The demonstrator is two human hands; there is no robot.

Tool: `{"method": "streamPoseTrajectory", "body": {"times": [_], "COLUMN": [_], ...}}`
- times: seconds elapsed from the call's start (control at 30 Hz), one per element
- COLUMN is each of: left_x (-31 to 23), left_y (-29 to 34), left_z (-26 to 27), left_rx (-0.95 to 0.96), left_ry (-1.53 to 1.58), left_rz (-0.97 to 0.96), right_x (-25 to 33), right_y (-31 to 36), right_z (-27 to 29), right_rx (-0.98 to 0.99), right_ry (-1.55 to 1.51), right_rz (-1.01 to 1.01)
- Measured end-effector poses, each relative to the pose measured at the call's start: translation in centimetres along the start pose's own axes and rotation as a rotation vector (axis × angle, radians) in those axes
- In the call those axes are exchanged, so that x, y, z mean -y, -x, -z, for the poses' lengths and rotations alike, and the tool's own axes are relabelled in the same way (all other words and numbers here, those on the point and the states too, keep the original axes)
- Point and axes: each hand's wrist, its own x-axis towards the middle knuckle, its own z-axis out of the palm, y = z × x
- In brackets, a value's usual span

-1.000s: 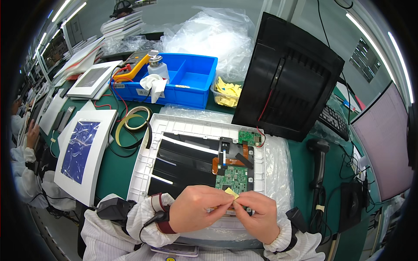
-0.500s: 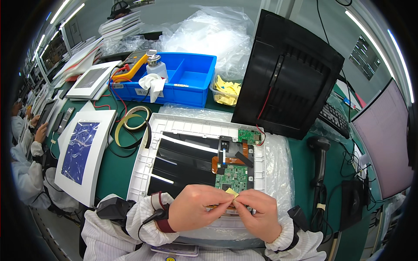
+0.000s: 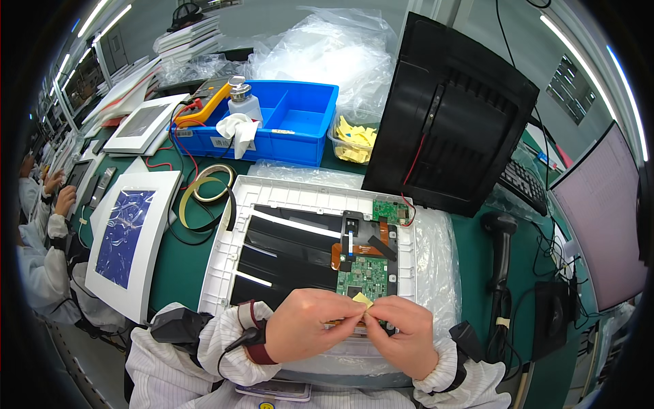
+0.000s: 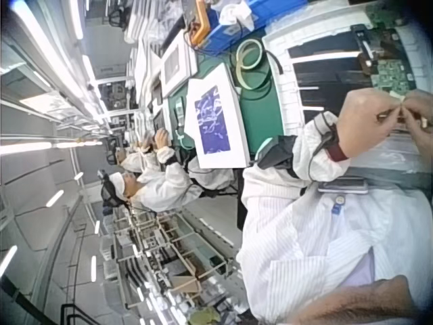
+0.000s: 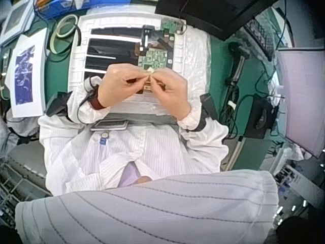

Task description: Assembling the internal components and connecting ribbon cables of an electronic tablet or screen device.

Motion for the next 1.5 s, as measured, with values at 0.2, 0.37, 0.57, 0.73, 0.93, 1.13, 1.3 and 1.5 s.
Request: {"method": "streamPoseTrajectory", "body": {"times": [0.2, 0.37, 0.57, 0.73, 0.93, 1.13, 1.3, 1.5], "left_x": [0.39, 0.41, 0.40, -0.01, 0.03, 0.27, 0.17, 0.21], "left_y": [0.23, 0.07, -0.13, -0.18, 0.00, 0.08, 0.03, 0.09], "left_z": [-0.31, -0.02, 0.05, 0.27, 0.08, -0.21, -0.21, -0.24], "left_rx": [-0.015, -0.004, 0.005, 0.012, -0.017, -0.058, -0.047, -0.035], "left_ry": [-0.007, 0.084, 0.124, 0.118, 0.090, 0.071, 0.031, 0.104], "left_rz": [0.053, 0.112, 0.144, 0.170, 0.123, 0.103, 0.093, 0.086], "right_x": [-0.13, -0.03, 0.10, 0.08, 0.10, 0.29, 0.49, 0.12], "right_y": [0.05, -0.03, -0.14, -0.12, -0.15, -0.25, -0.11, 0.00], "right_z": [-0.25, -0.12, 0.10, 0.21, 0.23, 0.28, 0.13, 0.11], "right_rx": [-0.023, 0.002, 0.022, 0.021, 0.018, 0.035, 0.023, 0.014], "right_ry": [0.026, -0.035, -0.074, -0.092, -0.122, -0.109, -0.082, -0.052], "right_rz": [0.048, -0.024, -0.095, -0.102, -0.100, -0.111, -0.132, -0.068]}}
